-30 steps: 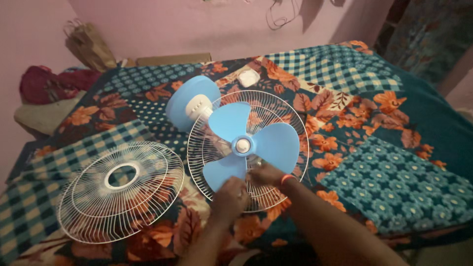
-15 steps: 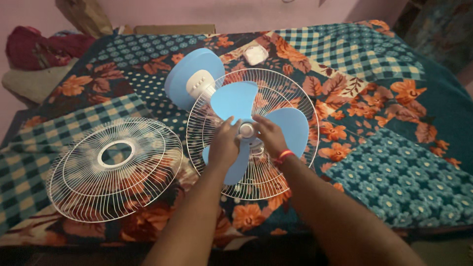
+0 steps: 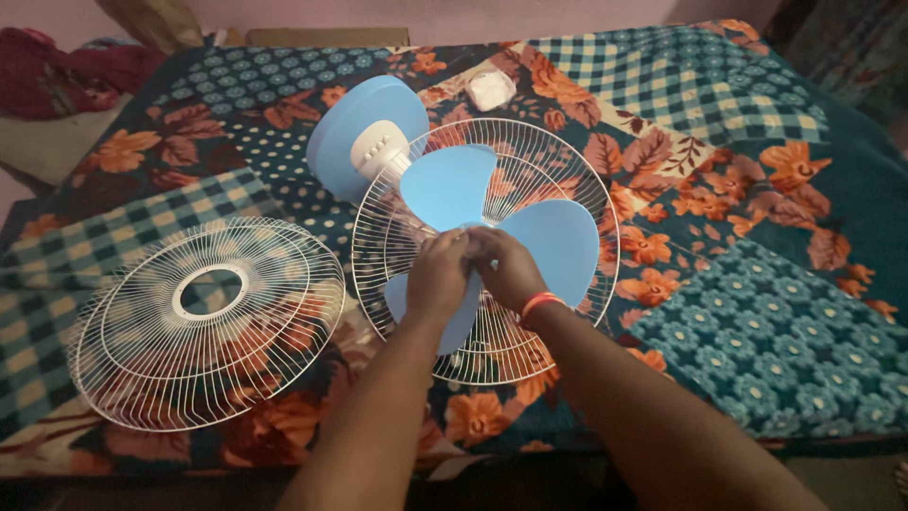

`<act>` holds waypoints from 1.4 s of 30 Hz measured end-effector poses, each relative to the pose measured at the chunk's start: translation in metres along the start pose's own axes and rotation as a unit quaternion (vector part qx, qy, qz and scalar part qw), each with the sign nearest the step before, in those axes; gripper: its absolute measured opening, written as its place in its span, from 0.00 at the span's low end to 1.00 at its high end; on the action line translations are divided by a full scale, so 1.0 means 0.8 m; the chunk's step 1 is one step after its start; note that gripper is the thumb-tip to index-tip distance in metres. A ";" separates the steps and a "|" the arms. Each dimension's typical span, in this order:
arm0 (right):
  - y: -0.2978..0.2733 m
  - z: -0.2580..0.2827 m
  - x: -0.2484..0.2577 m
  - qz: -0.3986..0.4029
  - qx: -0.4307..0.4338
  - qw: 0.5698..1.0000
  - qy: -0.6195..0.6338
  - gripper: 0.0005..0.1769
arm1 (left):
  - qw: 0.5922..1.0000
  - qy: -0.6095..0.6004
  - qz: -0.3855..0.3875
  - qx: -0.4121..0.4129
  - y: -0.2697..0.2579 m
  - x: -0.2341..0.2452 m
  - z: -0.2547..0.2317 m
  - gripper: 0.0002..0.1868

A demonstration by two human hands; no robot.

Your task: The person disassembles a small electric fan on a bed. They remove the front grille, unscrew the central nut to detach the fan blades, and then use a screwdriver to open the motor housing. The video ends before reassembly is shown.

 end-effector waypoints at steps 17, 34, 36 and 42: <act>-0.009 -0.025 0.017 -0.094 -0.046 0.991 -0.085 0.23 | 0.996 -0.024 0.046 0.076 0.019 -0.015 -0.008 0.11; -0.092 -0.060 0.006 -0.106 -0.192 0.963 -0.159 0.21 | 0.982 0.106 0.109 0.113 0.041 -0.017 -0.024 0.12; -0.108 -0.083 -0.011 -0.045 -0.308 0.947 -0.081 0.20 | 0.981 0.123 0.120 0.094 0.041 -0.022 -0.022 0.12; -0.109 -0.088 -0.040 0.013 -0.281 0.958 -0.056 0.24 | 0.984 0.109 0.094 0.103 0.039 -0.016 -0.030 0.10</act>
Point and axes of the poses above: each hand's wrist, its own y-axis towards the middle knuckle, its own x-axis out of the back of the hand, z = x × y, the point moved 6 cm from there along y, towards the middle knuckle, and after that the axes turned 4 degrees about -z, right-handed, at the moved point
